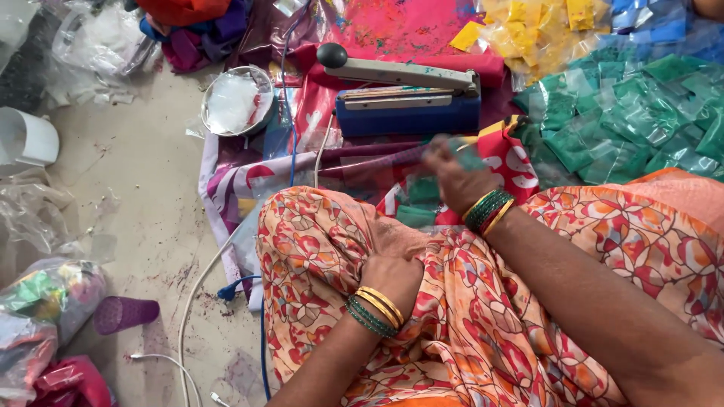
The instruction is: The person weighs and seals small plastic bags of colored powder using a heat sealer.
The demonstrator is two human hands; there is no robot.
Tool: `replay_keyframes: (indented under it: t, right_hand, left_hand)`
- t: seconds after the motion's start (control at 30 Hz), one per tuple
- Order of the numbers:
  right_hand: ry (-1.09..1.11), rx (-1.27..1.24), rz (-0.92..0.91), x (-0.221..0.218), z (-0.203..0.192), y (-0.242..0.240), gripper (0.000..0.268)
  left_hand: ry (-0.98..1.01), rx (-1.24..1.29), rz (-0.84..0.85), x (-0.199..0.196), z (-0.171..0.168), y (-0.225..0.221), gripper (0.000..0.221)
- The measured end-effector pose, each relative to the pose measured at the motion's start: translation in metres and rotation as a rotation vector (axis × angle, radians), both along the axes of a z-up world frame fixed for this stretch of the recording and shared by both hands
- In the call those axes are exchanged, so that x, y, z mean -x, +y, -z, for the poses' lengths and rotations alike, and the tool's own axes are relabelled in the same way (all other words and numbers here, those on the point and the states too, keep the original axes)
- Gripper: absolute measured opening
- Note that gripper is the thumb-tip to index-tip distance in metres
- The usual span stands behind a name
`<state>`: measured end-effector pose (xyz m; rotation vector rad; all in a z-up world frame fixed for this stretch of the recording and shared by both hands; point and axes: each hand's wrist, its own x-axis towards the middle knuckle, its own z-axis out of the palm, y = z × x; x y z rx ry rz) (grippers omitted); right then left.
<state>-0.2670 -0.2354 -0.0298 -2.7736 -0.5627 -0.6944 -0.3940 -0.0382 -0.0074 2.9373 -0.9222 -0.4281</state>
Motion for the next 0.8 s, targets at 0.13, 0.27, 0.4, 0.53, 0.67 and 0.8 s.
replay_keyframes:
  t: [0.13,0.27,0.4,0.53,0.67,0.8]
  right_hand:
    - [0.678,-0.031,-0.217,0.004,0.041,0.017,0.032]
    - [0.825,0.108,-0.148,0.007,0.056,0.03,0.043]
    - [0.881,0.111,-0.142,-0.002,0.077,0.03,0.035]
    - [0.837,-0.139,-0.125,-0.033,0.109,0.005,0.032]
    - [1.104,-1.028,-0.018,-0.047,0.107,-0.019,0.024]
    - [1.276,-1.452,-0.056,-0.047,0.097,-0.027,0.015]
  left_hand:
    - [0.068,-0.022,0.017,0.005,-0.009,-0.001,0.015]
    - [0.2,-0.103,0.032,-0.001,-0.002,-0.003,0.018]
    - [0.37,-0.084,0.078,-0.027,0.013,-0.001,0.026]
    - [0.378,0.245,-0.116,-0.056,0.05,0.01,0.03]
    - [0.435,1.115,-0.721,-0.083,0.025,-0.005,0.02]
    - [0.3,1.245,-0.853,-0.123,0.027,-0.018,0.067]
